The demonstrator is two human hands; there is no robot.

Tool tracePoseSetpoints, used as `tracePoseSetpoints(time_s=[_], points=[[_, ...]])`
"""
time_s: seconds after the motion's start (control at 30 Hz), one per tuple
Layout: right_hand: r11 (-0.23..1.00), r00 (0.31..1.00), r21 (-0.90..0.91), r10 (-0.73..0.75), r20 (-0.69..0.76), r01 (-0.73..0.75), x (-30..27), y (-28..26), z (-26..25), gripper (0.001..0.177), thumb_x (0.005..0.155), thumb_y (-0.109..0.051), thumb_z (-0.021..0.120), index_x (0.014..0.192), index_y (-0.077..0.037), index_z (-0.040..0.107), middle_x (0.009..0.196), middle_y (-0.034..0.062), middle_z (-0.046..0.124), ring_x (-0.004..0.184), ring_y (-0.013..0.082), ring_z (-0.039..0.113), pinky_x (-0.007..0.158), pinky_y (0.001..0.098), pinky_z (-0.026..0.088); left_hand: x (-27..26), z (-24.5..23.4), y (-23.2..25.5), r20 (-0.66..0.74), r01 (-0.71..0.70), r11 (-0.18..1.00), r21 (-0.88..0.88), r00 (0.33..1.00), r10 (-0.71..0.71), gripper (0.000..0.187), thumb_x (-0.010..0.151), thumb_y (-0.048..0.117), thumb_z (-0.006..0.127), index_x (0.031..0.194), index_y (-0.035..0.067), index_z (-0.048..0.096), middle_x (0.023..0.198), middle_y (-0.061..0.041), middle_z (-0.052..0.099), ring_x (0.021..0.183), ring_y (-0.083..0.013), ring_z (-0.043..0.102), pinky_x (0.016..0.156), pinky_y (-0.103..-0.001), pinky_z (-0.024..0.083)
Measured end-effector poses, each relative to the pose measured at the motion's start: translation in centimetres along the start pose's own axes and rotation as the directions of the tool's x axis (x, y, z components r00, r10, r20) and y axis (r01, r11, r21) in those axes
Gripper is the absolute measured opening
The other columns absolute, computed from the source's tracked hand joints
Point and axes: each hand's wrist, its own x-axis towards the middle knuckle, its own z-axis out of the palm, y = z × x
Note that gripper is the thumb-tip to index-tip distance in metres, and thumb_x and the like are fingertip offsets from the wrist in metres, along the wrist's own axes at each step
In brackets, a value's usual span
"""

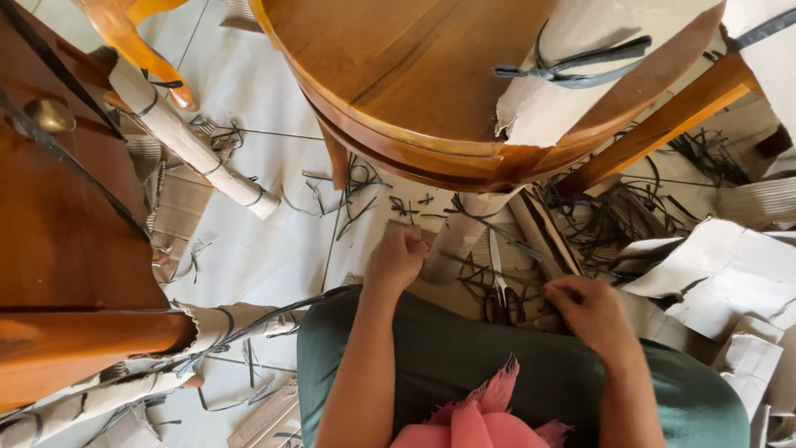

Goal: Wrapping the legs of wooden furniture with cardboard and securing them with plastic ties for protection.

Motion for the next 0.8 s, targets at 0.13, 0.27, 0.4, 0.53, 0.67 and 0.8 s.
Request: tracePoseSetpoints(time_s=[0.13,0.27,0.4,0.53,0.67,0.8], points=[[0.995,0.984,-0.094,-0.052,-0.17,0.036,2.2,5.0,0.5,0.014,0.093,-0.037,0.076,0.103,-0.033,0.084,0.088,0.0019,0.08,0.089,0.0274,0.076,0.083,0.0404,0.058,-1.0,1.0,-1.2,0.129,-0.011,0.996,0.091,0.992,-0.001,0.05,0.089,0.047,0.063,0.125,0.013,0.068,0.122,-0.015,0.072,0.116,-0.0328,0.069,0.094,-0.045,0.055],[0.97,0.91,0.097,-0.173,-0.377,0.224,2.6,2.7,1.0,0.008,0.099,-0.023,0.078,0.106,-0.022,0.082,0.078,0.0031,0.074,0.076,0.0197,0.069,0.071,0.0375,0.056,-3.3,-0.6,1.6,0.393,0.011,0.942,0.335,0.907,-0.15,0.076,0.094,0.051,0.057,0.152,0.003,0.047,0.154,-0.023,0.049,0.143,-0.037,0.047,0.114,-0.052,0.041],[0.849,0.833,0.221,-0.361,-0.42,0.48,5.6,-1.4,2.4,0.012,0.105,-0.012,0.074,0.113,-0.006,0.081,0.081,0.0143,0.074,0.075,0.0207,0.068,0.067,0.0393,0.055,-5.3,-4.1,6.0,0.27,-0.046,0.976,0.211,0.963,-0.013,0.07,0.101,0.05,0.047,0.153,0.004,0.045,0.154,-0.023,0.049,0.144,-0.0373,0.046,0.114,-0.052,0.041],[0.717,0.827,0.42,-0.434,-0.357,0.557,10.4,-2.8,5.6,0.012,0.103,-0.008,0.071,0.112,-0.003,0.078,0.092,0.0177,0.076,0.088,0.024,0.069,0.079,0.0447,0.056,1.8,0.1,0.7,0.163,-0.191,0.959,-0.21,0.96,0.227,0.09,0.098,0.068,0.029,0.143,-0.005,0.055,0.145,-0.031,0.055,0.137,-0.0484,0.05,0.112,-0.059,0.041],[0.659,0.801,0.498,-0.584,-0.133,0.563,8.2,-10.5,3.4,0.013,0.094,-0.004,0.068,0.101,-0.003,0.079,0.078,0.0185,0.073,0.075,0.0273,0.066,0.072,0.0461,0.055,2.9,0.5,2.2,0.273,0.035,0.781,-0.623,0.946,0.175,0.096,0.096,0.082,0.034,0.156,0.008,0.042,0.154,-0.019,0.048,0.147,-0.038,0.04,0.118,-0.053,0.034],[0.699,0.831,0.544,-0.556,0.006,0.464,6.6,-13.6,1.5,0.017,0.086,-0.003,0.066,0.096,-0.003,0.079,0.073,0.0181,0.069,0.068,0.0298,0.06,0.068,0.0477,0.051,4.2,1.4,4.1,0.222,0.099,0.338,-0.936,0.91,0.35,0.083,0.107,0.054,0.048,0.165,0.009,0.01,0.164,-0.024,0.033,0.151,-0.0472,0.029,0.12,-0.06,0.023]])
